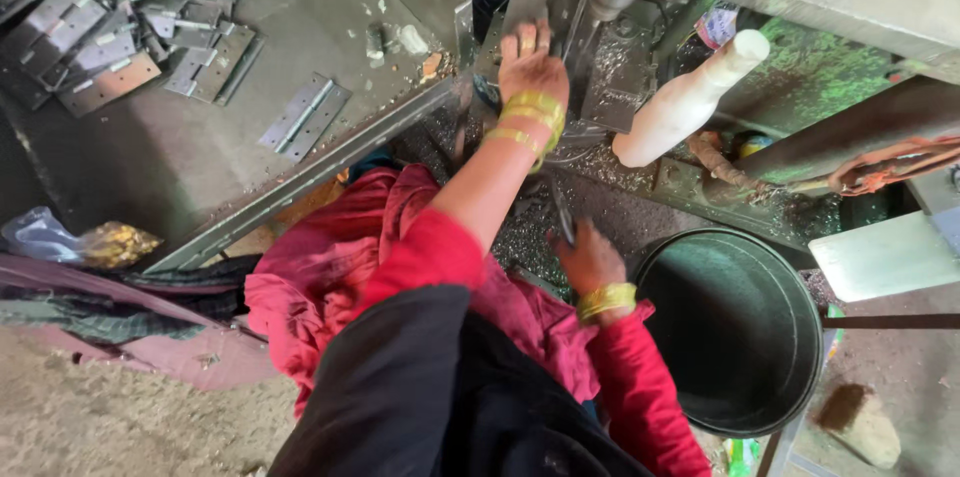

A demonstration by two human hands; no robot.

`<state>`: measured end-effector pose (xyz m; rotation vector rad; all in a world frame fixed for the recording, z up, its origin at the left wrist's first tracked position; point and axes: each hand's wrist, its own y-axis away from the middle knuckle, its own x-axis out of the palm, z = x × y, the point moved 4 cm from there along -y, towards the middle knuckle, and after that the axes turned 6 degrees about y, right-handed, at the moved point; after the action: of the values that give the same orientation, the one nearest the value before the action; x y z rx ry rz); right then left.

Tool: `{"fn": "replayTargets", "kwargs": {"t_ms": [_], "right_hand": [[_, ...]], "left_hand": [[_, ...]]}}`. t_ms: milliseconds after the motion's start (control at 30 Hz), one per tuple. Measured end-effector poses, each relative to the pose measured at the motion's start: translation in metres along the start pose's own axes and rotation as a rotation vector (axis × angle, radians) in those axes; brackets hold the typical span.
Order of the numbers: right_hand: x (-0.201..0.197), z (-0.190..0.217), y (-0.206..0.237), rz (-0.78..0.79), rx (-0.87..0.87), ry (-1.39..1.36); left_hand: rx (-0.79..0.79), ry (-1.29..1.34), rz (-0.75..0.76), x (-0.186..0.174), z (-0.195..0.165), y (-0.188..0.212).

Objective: The person repeatedly picks up small metal plates from a tray, places them under a drill press, operates the machine, and then removes the plates. This cycle is performed continuously throughout the clip.

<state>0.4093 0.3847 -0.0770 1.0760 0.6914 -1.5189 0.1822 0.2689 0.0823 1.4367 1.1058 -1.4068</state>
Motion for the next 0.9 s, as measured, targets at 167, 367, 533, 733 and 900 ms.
{"fn": "replayTargets", "kwargs": {"t_ms": [167,367,533,733,900], "right_hand": [[0.026,0.0,0.002,-0.043,0.018,-0.049],[0.06,-0.016,0.008,-0.02,0.117,-0.059],[-0.022,0.034,0.028,-0.387,-0.15,0.154],[-0.133,0.095,0.035,-0.611,-0.296,-0.185],[-0.15,0.117,0.037,-0.639,-0.321,-0.13]], "left_hand": [[-0.055,0.043,-0.224,-0.025,-0.008,-0.01],[-0.006,0.151,-0.309,-0.025,0.002,0.004],[0.134,0.39,-0.706,-0.037,0.084,0.091],[-0.411,0.017,-0.041,0.017,0.276,0.135],[-0.544,0.185,-0.274,0.022,0.332,0.129]]}}
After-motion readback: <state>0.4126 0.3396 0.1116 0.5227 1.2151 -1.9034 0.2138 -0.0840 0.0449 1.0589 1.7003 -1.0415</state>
